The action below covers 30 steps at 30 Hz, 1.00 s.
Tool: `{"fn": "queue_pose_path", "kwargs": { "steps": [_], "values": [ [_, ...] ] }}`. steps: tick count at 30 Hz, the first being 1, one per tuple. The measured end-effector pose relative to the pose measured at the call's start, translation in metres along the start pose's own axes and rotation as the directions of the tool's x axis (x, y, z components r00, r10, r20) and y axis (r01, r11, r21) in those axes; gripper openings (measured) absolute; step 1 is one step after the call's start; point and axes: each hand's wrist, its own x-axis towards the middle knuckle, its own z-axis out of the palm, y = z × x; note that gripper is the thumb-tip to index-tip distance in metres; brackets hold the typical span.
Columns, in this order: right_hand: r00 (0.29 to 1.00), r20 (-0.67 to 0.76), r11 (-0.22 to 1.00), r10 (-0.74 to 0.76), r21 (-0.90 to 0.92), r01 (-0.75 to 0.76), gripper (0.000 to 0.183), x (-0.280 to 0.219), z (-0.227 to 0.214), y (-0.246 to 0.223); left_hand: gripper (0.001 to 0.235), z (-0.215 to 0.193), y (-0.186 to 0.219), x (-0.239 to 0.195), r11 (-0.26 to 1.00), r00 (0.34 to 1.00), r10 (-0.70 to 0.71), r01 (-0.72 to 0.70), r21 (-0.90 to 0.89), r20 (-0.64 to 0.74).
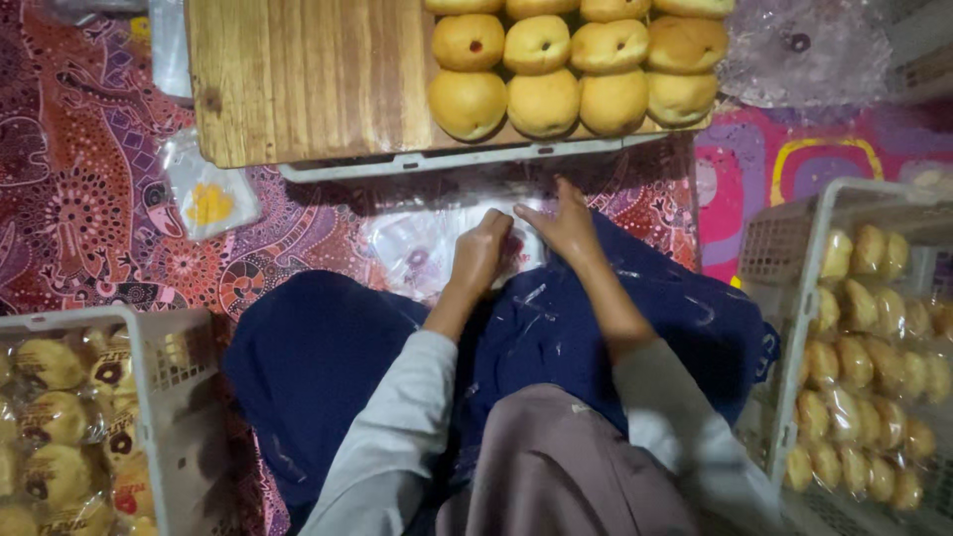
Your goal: The person sits on the floor and individually places small round buns into clear plastic bags, then seals them and places them into a white crate. The person handles the buns and bags by hand, repeating the process for multiple items.
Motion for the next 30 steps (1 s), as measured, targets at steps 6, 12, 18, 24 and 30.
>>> {"fn": "queue_pose_path", "kwargs": {
  "steps": [6,12,18,24,30],
  "values": [
    [0.930,0.368,0.921,0.009,0.360,-0.151,0.018,0.021,-0.052,-0.082,0.076,-0.072,0.063,-0.015,0.975,0.839,-0.075,-0.052,-0.216,-0.539],
    [0.927,-0.162,0.937,-0.339,0.032,0.348,0.037,0.027,-0.122,-0.189,0.032,-0.104,0.060,-0.013,0.872,0.807,-0.397,0.182,-0.455,-0.437],
    [0.978,0.147,0.938,-0.148,0.333,0.092,0.046,0.012,-0.117,-0.216,0.020,-0.096,0.087,-0.048,0.939,0.899,0.023,-0.170,-0.301,-0.436],
    [0.948,0.083,0.905,-0.308,0.333,0.265,0.064,0.019,-0.085,-0.214,0.056,-0.133,0.071,-0.033,-0.073,0.773,-0.557,-0.410,-0.909,-0.304],
    [0.964,0.190,0.876,0.187,0.412,-0.251,0.031,0.064,-0.061,-0.203,0.022,-0.150,-0.007,0.009,-0.320,0.916,-0.256,-0.382,-0.867,-0.310]
  ]
}}
